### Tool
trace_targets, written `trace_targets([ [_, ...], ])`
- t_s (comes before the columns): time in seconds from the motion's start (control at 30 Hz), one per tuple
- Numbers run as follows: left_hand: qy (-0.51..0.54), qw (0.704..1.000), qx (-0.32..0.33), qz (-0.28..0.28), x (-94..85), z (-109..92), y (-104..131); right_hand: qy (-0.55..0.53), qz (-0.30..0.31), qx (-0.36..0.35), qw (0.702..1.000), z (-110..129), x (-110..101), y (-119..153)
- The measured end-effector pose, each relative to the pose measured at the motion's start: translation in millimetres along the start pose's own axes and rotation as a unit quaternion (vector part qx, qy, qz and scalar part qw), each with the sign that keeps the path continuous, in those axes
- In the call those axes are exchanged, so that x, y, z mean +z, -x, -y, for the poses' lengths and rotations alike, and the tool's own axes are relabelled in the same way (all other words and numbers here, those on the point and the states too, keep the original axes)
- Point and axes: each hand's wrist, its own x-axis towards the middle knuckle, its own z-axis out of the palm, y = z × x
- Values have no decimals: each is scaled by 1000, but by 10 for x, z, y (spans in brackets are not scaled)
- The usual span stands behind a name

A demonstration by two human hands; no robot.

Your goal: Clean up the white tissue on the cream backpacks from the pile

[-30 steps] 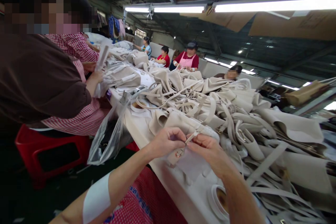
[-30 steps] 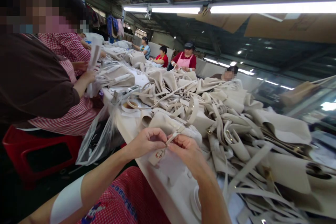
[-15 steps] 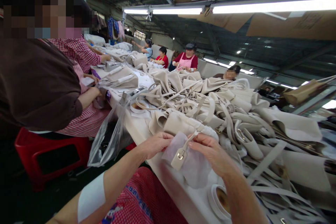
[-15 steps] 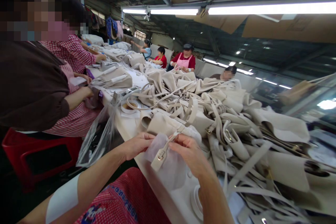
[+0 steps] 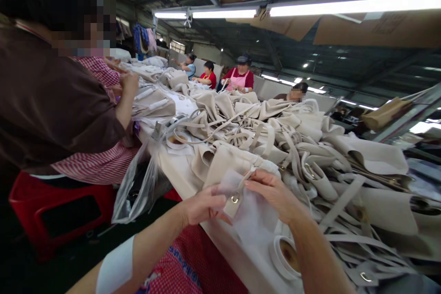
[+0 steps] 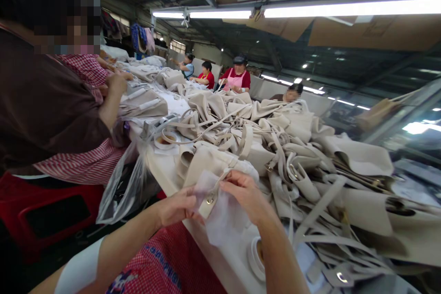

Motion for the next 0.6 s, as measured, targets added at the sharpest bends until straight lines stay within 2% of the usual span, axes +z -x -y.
trace_targets([
  [0.1,-45,988,51,-137,72,132,34,8,-13,3,1000,1,23,-12],
  [0.17,-56,979,64,-187,119,171,25,14,-39,-4,999,18,50,-21],
  [0.47,-47,956,119,-265,173,122,15,77,-55,-36,995,-19,57,-51],
  [0.6,-59,957,119,-258,193,98,49,89,-68,-37,993,-47,52,-76],
])
